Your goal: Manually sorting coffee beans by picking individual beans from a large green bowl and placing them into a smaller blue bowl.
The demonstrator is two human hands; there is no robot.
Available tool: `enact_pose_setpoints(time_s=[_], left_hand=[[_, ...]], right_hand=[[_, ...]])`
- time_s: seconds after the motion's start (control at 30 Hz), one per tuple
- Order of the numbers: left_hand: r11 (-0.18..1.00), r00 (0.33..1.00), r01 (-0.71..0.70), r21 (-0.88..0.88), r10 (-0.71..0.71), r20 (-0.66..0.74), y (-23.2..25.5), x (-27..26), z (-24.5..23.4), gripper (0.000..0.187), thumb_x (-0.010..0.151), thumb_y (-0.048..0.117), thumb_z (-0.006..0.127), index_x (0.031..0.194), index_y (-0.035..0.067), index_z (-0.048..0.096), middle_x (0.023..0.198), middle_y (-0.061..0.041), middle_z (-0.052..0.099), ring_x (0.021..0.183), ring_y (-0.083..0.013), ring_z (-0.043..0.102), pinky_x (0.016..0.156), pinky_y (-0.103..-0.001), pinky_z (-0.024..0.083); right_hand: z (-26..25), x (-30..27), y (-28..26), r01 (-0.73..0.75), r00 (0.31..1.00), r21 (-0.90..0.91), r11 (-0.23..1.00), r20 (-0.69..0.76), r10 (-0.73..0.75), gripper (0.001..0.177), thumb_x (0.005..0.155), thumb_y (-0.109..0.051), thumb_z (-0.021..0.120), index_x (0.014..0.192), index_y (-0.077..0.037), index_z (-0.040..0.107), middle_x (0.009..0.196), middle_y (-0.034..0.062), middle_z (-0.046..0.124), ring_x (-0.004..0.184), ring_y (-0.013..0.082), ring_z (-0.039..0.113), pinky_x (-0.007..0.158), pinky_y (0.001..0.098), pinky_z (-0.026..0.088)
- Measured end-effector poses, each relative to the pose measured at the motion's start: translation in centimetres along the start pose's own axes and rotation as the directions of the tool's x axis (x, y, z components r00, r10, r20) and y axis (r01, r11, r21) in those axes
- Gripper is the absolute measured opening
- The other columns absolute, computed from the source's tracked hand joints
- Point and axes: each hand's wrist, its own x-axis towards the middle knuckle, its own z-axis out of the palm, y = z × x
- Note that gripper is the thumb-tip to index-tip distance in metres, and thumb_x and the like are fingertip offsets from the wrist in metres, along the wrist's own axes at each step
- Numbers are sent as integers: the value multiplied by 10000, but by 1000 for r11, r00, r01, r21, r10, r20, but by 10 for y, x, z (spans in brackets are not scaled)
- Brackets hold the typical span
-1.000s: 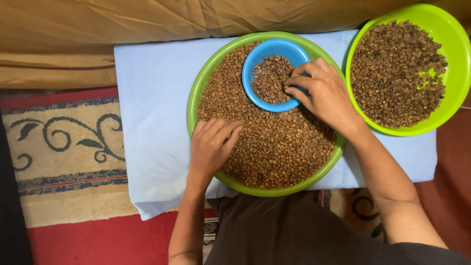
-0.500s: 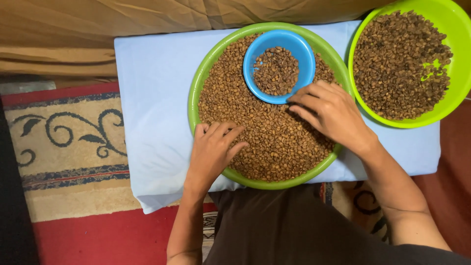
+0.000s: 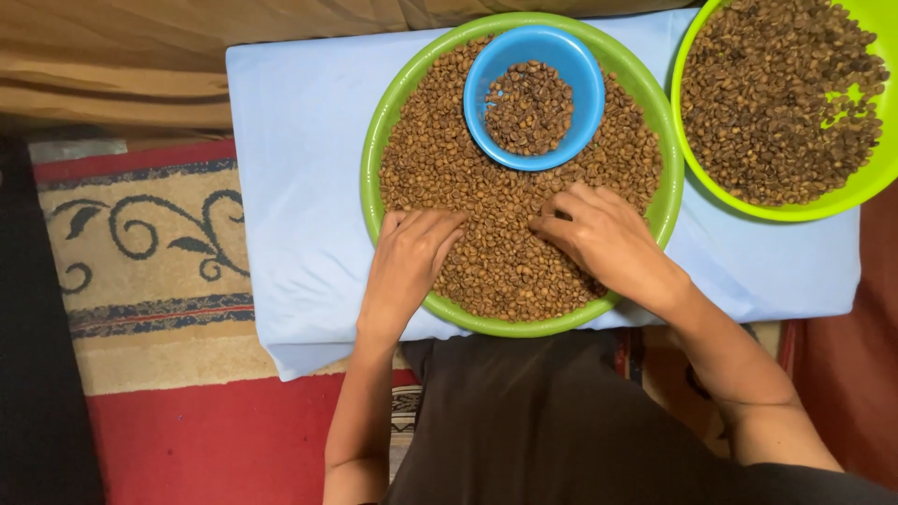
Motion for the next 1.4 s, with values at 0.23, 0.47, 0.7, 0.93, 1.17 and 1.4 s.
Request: enact_pose_setpoints(time_s=[0.23,0.47,0.7,0.93,1.17,1.4], left_hand=[[999,998,35,24,-33,-54,1,-15,-5,174,1026,214,666,1182,161,723,1110,-8,710,1047,-169,694,896,-307,446],[997,1000,-8,81,6,23,-2,-30,-9,243,941,329,763,1146,201,733,970,30,667,942,-146,665,894,-366,360],[995,999,1,95,-6,51,-7,-36,7,145,946,310,756,1053,212,757,933,43,645,900,-129,641,882,-368,337],[995,995,-76,62,80,-63,-3,-27,7,45,935,224,764,975,210,752,909,42,613,860,-130,627,852,-340,352],[966,900,-236,-101,178,-398,2,-17,21,80,929,188,784,994,235,790,862,65,638,785,-132,611,836,-310,388],[951,818,-310,-22,255,-515,1,18,28,128,887,200,826,1012,225,814,819,71,665,795,-117,572,843,-324,375]], right_hand=[[-4,0,-5,-43,997,-57,997,-64,39,237,835,-29,746,1035,-146,798,1069,44,735,1012,192,585,754,298,471],[17,14,-22,42,994,3,999,-101,-42,147,908,-152,744,1048,-155,789,1035,30,730,996,175,569,767,286,457],[25,20,-36,91,990,8,996,-105,-89,143,922,-234,754,1041,-162,789,1005,28,728,952,164,566,734,281,436],[24,17,-30,75,992,57,996,-104,-69,157,960,-281,719,1035,-160,785,1012,33,719,957,166,554,763,294,435],[2,14,-26,92,969,265,960,-244,-26,176,987,-243,702,1007,-88,784,984,100,726,936,213,590,749,334,469],[3,-5,-7,54,957,294,954,-288,35,157,975,-220,713,997,-83,788,963,103,739,886,220,623,723,343,485]])
